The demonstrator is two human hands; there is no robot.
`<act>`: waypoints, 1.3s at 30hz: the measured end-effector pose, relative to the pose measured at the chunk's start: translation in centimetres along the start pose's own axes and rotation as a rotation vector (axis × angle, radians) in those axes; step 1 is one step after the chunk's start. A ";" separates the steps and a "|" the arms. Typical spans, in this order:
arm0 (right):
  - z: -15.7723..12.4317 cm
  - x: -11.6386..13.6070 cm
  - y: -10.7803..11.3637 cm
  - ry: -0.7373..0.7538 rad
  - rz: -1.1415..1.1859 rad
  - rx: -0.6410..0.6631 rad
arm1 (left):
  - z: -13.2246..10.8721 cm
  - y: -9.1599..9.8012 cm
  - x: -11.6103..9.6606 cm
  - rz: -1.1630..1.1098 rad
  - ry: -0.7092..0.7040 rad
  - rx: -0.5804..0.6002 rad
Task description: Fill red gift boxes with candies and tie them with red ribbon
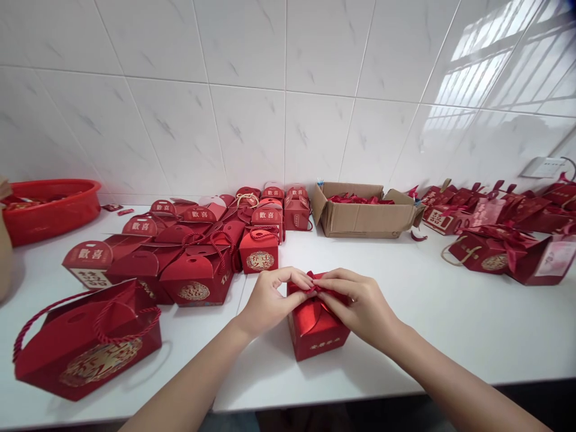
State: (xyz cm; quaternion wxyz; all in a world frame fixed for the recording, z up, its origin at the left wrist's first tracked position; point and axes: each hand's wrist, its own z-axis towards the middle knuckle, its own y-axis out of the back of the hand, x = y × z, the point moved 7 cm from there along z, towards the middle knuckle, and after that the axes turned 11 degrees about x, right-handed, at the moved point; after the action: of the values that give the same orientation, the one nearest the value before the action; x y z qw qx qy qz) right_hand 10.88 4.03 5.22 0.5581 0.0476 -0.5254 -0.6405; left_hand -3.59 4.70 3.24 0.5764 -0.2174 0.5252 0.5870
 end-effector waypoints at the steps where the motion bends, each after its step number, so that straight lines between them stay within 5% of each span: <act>1: 0.0 -0.2 0.0 -0.028 0.003 0.002 | 0.0 -0.1 0.0 0.000 0.006 0.018; 11: 0.1 -1.1 -0.5 -0.206 0.001 0.026 | -0.3 0.2 -0.6 0.142 -0.073 0.048; 17: 0.3 -2.2 -2.0 -0.372 0.592 0.280 | -0.7 0.3 -2.2 0.304 -0.325 -0.035; 22: -0.1 -2.7 -3.0 -0.387 0.910 0.215 | -0.5 -0.1 -1.9 0.329 -0.287 -0.078; 26: -0.6 -3.3 -3.3 -0.441 0.894 0.090 | -0.7 0.8 -1.6 0.278 -0.192 -0.243; 32: -0.4 -3.2 -2.8 -0.432 0.767 0.037 | -0.4 -0.3 -2.7 0.394 -0.176 0.011; 39: -0.3 -2.9 -1.7 -0.363 0.606 0.046 | 0.2 -0.1 -1.8 0.324 -0.066 0.019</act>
State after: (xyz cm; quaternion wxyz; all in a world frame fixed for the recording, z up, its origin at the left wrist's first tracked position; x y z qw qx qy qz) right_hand 10.99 5.79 2.31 0.6191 -0.2126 -0.6205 -0.4319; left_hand -3.01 4.05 4.88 0.4932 -0.1048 0.5396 0.6742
